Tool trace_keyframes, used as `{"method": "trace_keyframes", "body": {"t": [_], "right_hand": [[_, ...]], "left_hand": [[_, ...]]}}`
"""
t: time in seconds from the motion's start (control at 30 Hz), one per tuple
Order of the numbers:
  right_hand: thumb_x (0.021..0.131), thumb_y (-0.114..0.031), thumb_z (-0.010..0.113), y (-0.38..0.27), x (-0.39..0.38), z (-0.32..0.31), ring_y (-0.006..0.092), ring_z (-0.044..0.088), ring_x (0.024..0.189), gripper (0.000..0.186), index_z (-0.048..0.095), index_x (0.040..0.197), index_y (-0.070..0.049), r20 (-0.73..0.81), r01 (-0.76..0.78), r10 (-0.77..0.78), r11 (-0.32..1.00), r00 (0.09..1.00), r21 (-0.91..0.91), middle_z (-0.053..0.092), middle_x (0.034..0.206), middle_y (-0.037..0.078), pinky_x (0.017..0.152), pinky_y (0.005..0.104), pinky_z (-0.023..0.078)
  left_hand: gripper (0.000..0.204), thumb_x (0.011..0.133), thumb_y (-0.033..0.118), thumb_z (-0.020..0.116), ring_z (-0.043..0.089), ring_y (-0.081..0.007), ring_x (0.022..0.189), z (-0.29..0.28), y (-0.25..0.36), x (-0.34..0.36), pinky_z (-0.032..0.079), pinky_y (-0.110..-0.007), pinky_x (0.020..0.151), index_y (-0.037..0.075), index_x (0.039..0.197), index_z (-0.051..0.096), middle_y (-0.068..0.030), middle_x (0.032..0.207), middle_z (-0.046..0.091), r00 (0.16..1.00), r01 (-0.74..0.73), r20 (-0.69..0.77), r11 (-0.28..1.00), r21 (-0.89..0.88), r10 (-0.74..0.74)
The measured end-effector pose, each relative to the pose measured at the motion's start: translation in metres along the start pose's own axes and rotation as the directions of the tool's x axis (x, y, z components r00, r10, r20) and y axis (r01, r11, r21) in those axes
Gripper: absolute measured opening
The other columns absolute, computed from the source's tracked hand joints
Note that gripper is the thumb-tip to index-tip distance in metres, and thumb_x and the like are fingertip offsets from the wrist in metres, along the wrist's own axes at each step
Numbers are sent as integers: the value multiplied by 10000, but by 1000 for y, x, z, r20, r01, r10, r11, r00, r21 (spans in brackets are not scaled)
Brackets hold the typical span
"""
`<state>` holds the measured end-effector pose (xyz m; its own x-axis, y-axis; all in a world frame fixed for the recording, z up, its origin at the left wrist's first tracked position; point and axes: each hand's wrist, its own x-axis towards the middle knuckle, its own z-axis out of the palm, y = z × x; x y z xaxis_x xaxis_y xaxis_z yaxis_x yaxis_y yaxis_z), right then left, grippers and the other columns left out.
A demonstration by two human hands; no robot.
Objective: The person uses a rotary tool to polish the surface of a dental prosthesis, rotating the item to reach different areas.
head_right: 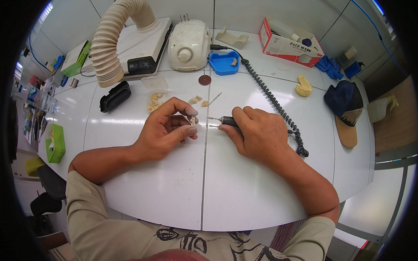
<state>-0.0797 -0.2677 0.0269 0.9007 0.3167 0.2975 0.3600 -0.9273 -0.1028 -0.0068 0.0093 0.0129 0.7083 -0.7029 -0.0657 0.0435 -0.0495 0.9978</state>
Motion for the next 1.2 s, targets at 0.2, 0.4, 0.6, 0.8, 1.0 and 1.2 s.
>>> {"method": "trace_keyframes", "body": {"t": [0.2,0.4,0.6,0.8,1.0,1.2], "right_hand": [[1017,-424,807,0,1,0,244,664,609,391,661,893,-83,7,-4,4,1000,1000,-6,633,719,43,498,404,483],[1007,-414,819,0,-4,3,244,660,603,384,658,897,-84,-29,13,-13,1000,999,7,628,719,42,496,405,481],[994,-417,827,3,0,3,241,660,601,380,660,901,-88,-25,15,-15,1000,1000,-1,613,721,39,497,405,480],[989,-389,832,0,-2,2,272,659,624,369,645,904,-82,-5,-7,7,1000,1000,27,621,733,61,528,423,485],[998,-425,819,2,-1,2,252,679,624,380,666,909,-90,-12,0,0,1000,1000,4,631,731,48,511,416,498],[1002,-434,813,4,-2,4,255,683,628,388,664,904,-89,-24,11,-11,1000,1000,0,633,727,49,512,421,503]], "left_hand": [[280,1112,71,699,746,-124,1041,-1,0,1,576,-261,800,67,1353,557,-38,1201,663,1000,9,7,1000,0,-9],[283,1110,72,701,748,-136,1043,3,-5,-2,585,-268,808,61,1352,553,-69,1233,666,1000,-17,15,1000,-24,17],[314,1104,90,715,755,-149,1037,0,-3,1,594,-273,808,62,1364,541,-94,1265,677,1000,-24,-3,1000,15,24],[310,1104,93,714,757,-152,1031,0,-1,-1,593,-274,809,59,1360,542,-94,1252,676,1000,-1,-5,999,33,1],[319,1101,91,719,754,-152,1024,0,-3,1,585,-275,809,53,1362,542,-90,1245,671,999,-35,4,999,19,34],[323,1096,90,724,752,-151,1020,0,-1,1,585,-277,813,51,1361,544,-91,1244,670,1000,-21,0,1000,8,21]]}}
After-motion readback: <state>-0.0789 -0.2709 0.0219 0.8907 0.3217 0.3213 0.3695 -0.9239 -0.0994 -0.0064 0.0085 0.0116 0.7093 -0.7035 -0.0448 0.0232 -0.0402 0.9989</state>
